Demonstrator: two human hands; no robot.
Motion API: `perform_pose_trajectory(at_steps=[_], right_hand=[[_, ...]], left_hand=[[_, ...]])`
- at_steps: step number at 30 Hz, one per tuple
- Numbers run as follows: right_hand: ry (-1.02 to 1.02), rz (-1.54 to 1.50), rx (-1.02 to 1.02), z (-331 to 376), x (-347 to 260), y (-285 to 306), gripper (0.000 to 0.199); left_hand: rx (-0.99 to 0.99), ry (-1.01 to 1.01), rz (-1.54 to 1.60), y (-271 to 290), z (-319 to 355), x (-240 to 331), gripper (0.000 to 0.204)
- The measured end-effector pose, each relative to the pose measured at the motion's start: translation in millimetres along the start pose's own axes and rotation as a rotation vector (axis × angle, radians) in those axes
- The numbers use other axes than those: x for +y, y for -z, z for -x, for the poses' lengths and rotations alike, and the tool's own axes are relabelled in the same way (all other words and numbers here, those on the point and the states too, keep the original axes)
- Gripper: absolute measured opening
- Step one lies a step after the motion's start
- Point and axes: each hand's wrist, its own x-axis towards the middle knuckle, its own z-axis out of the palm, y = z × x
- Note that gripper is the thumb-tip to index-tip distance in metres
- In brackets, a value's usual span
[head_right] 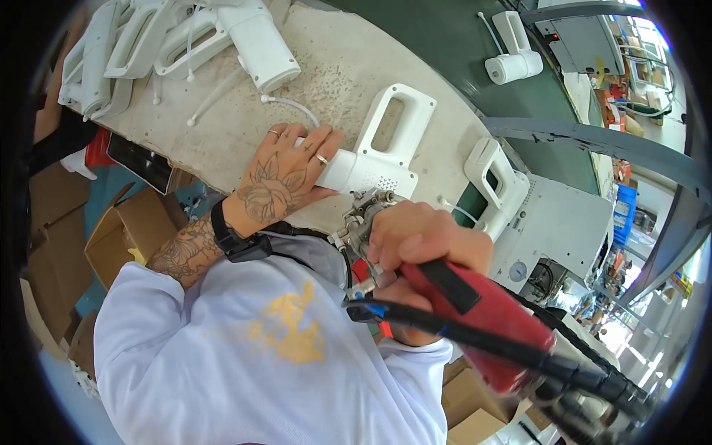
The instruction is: Use an ultrasonic welding tool to join plastic components of electronic device housings on a production line.
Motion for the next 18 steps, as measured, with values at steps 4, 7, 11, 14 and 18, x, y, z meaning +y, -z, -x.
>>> perform_pose_trajectory(at_steps=[4, 7, 11, 14, 18], right_hand=[[-0.019, 0.066, -0.011, 5, 2, -2, 0.065], [-0.05, -0.005, -0.061, 4, 6, 3, 0.066], [-0.084, 0.118, -0.038, -3, -8, 1, 0.071], [0.232, -0.149, -0.064, -9, -34, 13, 0.066], [0.253, -0.083, -0.016, -18, -57, 2, 0.061]], left_hand=[[-0.004, -0.01, -0.035, -3, 1, 2, 0.08], [0.011, -0.02, -0.057, -4, 1, 2, 0.079], [0.021, 0.013, -0.014, -4, 3, 1, 0.08], [0.016, -0.07, 0.053, -13, 0, 7, 0.078], [0.075, -0.134, 0.214, -25, 0, 12, 0.075]])
